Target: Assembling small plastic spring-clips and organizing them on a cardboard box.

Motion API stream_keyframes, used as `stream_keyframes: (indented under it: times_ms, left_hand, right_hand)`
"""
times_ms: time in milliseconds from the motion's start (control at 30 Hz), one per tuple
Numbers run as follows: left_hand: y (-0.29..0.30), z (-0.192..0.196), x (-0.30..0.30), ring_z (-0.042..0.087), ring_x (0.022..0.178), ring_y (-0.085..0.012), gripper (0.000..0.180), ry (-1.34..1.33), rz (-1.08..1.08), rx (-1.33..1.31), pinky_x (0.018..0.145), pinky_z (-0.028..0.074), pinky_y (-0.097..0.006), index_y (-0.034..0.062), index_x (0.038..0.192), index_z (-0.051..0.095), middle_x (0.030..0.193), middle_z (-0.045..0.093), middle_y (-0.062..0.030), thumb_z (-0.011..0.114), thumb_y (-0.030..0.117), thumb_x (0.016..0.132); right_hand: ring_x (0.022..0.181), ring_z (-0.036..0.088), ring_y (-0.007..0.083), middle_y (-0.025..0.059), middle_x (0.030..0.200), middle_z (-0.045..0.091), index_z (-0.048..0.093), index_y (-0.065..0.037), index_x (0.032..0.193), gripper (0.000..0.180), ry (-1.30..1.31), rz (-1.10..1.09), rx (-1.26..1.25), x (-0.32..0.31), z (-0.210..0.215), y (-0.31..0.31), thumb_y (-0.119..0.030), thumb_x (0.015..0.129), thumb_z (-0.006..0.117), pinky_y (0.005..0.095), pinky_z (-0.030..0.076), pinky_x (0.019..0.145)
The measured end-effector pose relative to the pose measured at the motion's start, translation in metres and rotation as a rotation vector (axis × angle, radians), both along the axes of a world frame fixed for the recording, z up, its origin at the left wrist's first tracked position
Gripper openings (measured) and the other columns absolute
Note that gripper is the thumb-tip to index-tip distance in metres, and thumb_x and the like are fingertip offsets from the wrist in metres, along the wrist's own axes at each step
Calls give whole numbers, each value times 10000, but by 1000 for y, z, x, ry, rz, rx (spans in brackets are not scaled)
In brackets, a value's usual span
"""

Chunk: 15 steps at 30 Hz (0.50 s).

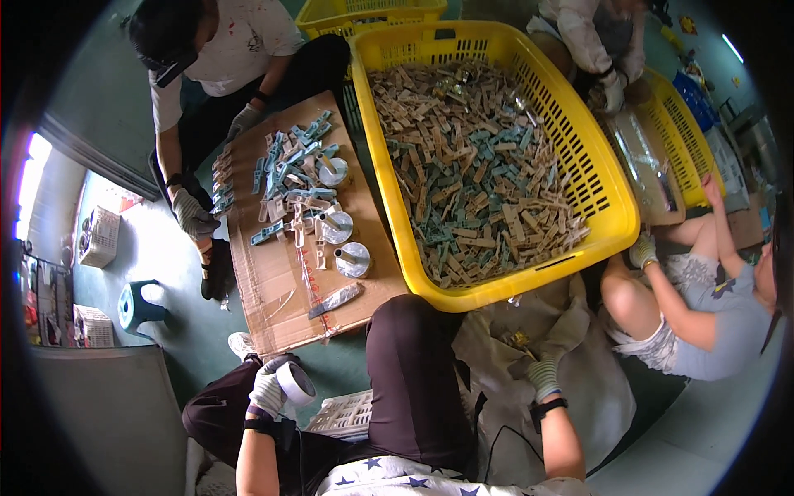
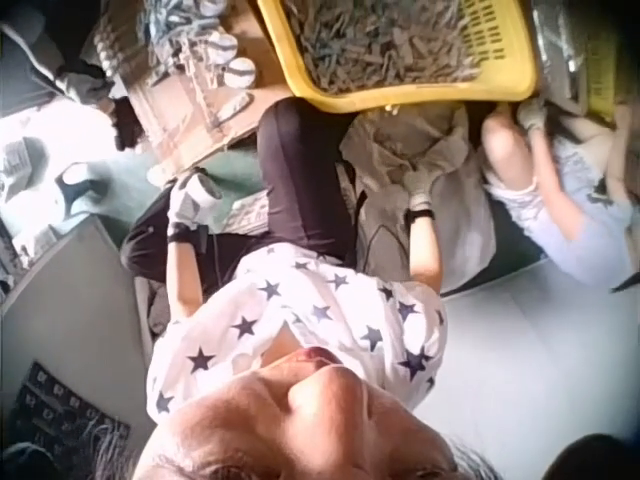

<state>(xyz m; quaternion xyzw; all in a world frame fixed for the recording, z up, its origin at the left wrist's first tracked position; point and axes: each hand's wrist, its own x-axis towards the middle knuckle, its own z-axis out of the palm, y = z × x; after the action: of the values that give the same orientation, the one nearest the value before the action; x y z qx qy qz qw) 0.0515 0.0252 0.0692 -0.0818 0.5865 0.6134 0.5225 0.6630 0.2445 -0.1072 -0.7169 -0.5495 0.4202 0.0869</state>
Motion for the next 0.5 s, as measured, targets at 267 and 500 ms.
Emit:
stream_keyframes:
  times_ms: [267, 500]
  left_hand:
    - [2, -14, 3, 674, 829, -233, 237, 62, -76, 83, 741, 574, -348, -2, 994, 679, 958, 691, -126, 688, -59, 765]
    - [6, -3, 5, 675, 842, -227, 257, 49, -80, 48, 751, 571, -338, -7, 1006, 674, 975, 692, -131, 696, -72, 758]
  right_hand:
    - [758, 650, 223, 132, 906, 684, 642, 49, 1041, 230, 158, -238, -137, -27, 47, 16, -118, 894, 583, 324, 518, 682]
    - [892, 658, 302, 230, 952, 676, 654, 5, 1049, 255, -340, 753, -209, -117, -44, -48, -160, 887, 545, 403, 500, 780]
